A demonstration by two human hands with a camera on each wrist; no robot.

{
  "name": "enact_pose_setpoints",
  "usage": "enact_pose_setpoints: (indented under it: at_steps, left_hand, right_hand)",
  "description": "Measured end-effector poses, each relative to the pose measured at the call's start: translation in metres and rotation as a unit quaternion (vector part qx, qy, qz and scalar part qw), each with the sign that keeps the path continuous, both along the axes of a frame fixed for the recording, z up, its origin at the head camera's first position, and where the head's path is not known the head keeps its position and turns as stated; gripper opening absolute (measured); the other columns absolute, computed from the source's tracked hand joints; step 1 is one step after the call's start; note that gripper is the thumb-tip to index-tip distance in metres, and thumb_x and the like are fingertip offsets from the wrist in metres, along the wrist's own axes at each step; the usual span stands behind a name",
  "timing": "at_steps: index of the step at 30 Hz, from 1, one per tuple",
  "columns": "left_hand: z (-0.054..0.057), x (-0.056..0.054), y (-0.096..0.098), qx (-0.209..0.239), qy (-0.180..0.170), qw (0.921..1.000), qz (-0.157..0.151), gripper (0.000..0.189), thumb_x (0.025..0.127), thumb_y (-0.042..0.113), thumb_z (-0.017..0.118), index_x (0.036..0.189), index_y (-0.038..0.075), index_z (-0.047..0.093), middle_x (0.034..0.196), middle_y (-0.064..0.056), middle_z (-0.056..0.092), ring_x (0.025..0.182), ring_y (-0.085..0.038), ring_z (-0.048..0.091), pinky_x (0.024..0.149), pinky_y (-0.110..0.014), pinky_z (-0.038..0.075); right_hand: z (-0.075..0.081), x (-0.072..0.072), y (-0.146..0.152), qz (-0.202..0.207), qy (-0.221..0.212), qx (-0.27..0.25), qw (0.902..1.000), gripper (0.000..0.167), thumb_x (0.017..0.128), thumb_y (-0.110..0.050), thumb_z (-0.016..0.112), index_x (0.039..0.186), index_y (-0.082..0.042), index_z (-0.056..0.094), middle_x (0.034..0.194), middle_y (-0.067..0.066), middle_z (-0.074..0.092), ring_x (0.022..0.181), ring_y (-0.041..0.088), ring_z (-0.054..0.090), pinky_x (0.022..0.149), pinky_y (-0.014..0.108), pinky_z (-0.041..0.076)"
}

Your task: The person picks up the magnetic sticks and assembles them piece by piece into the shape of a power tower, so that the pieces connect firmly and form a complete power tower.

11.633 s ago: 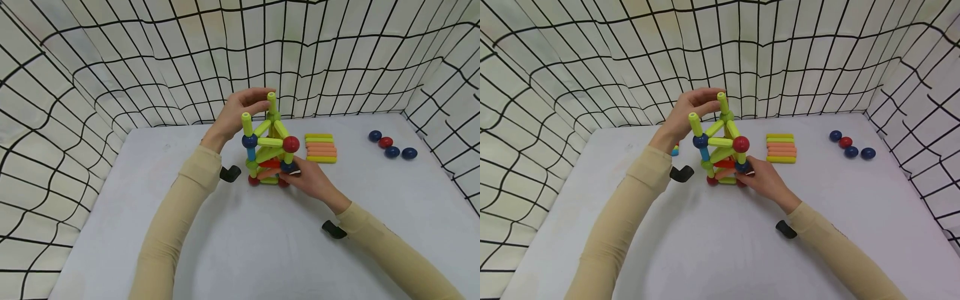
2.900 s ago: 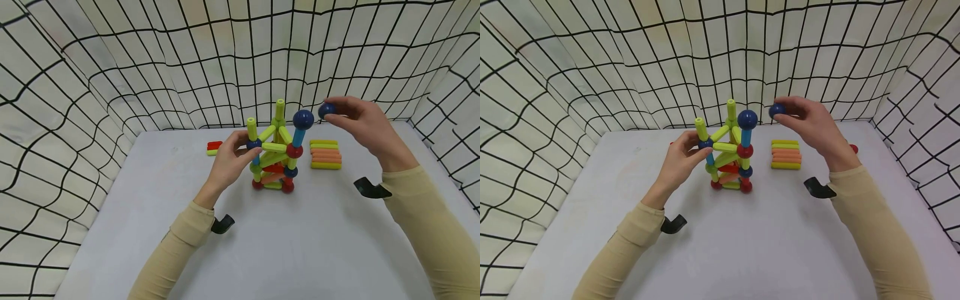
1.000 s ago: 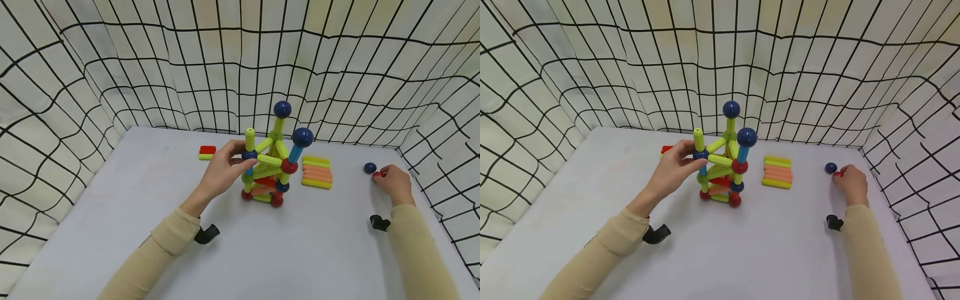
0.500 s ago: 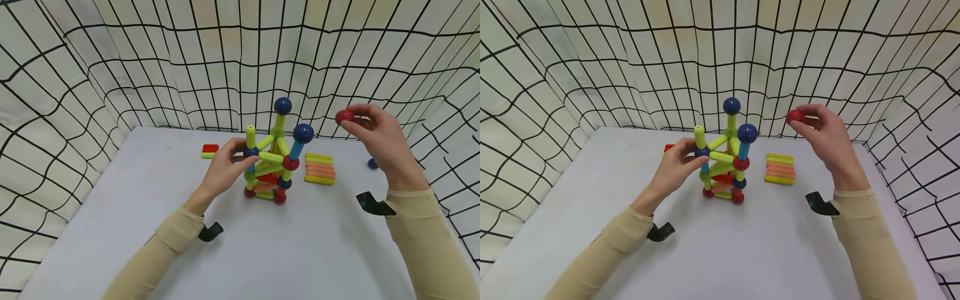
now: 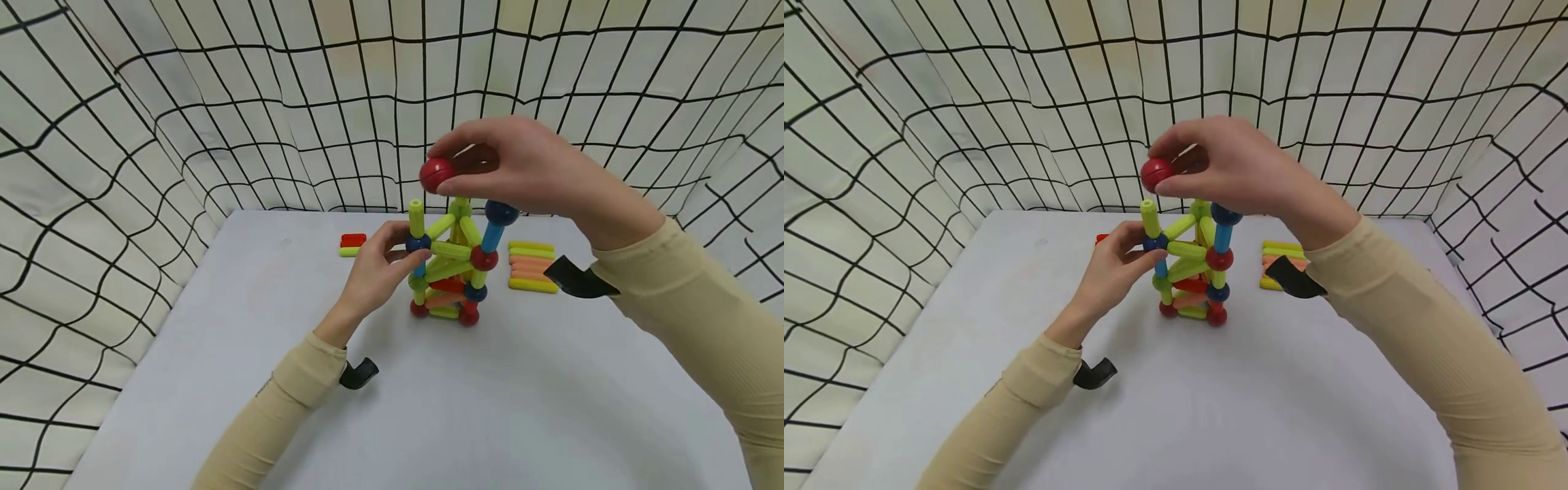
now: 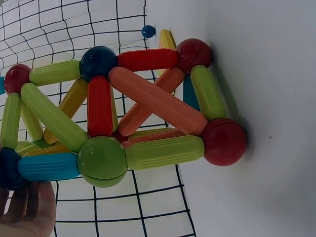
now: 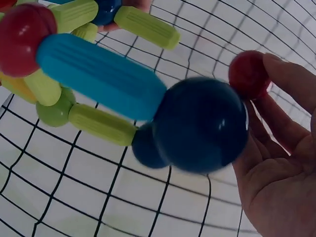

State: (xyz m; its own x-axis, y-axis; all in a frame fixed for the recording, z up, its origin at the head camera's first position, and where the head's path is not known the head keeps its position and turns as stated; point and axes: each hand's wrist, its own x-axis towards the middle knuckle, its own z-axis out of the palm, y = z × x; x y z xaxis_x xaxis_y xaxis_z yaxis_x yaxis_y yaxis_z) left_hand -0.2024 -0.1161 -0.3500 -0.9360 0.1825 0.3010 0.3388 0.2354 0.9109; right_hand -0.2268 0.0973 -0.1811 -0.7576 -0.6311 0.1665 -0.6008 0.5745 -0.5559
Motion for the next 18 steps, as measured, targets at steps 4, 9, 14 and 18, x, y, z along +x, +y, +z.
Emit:
enact_pose_setpoints:
  at_steps: [4,9,14,18]
  left_hand:
    - [0.001,0.001,-0.001,0.002,-0.002,1.0000,-0.001,0.040,0.092,0.015,0.070,0.127,0.007,0.054,0.119,-0.005,0.060,0.113,-0.016,0.057,0.096,-0.030,0.050]
    - [0.001,0.001,0.000,-0.001,-0.001,1.0000,0.001,0.041,0.092,0.015,0.070,0.128,0.008,0.053,0.120,-0.004,0.059,0.113,-0.016,0.057,0.097,-0.031,0.049]
    - [0.001,0.002,0.000,-0.004,-0.006,1.0000,0.001,0.042,0.092,0.017,0.070,0.129,0.008,0.053,0.121,-0.004,0.059,0.114,-0.016,0.057,0.097,-0.033,0.049]
    - [0.001,0.002,0.000,-0.004,-0.006,1.0000,0.001,0.042,0.092,0.018,0.070,0.129,0.007,0.053,0.121,-0.004,0.059,0.114,-0.016,0.057,0.097,-0.032,0.049]
  right_hand:
    - [0.001,-0.007,-0.020,0.033,0.000,0.059,0.9977,0.037,0.092,-0.023,0.069,0.126,-0.009,0.062,0.118,0.006,0.067,0.106,0.019,0.066,0.096,0.037,0.049]
    - [-0.002,-0.014,-0.029,0.036,-0.007,0.091,0.9952,0.037,0.092,-0.021,0.069,0.125,-0.006,0.061,0.118,0.009,0.067,0.108,0.020,0.066,0.097,0.038,0.049]
    - [-0.007,-0.017,-0.029,0.026,-0.024,0.093,0.9950,0.037,0.092,-0.020,0.069,0.125,-0.007,0.061,0.121,0.009,0.066,0.109,0.020,0.066,0.097,0.038,0.049]
    - [-0.010,-0.020,-0.029,0.026,-0.025,0.080,0.9962,0.034,0.093,-0.020,0.069,0.124,-0.007,0.061,0.120,0.007,0.066,0.109,0.019,0.066,0.097,0.037,0.049]
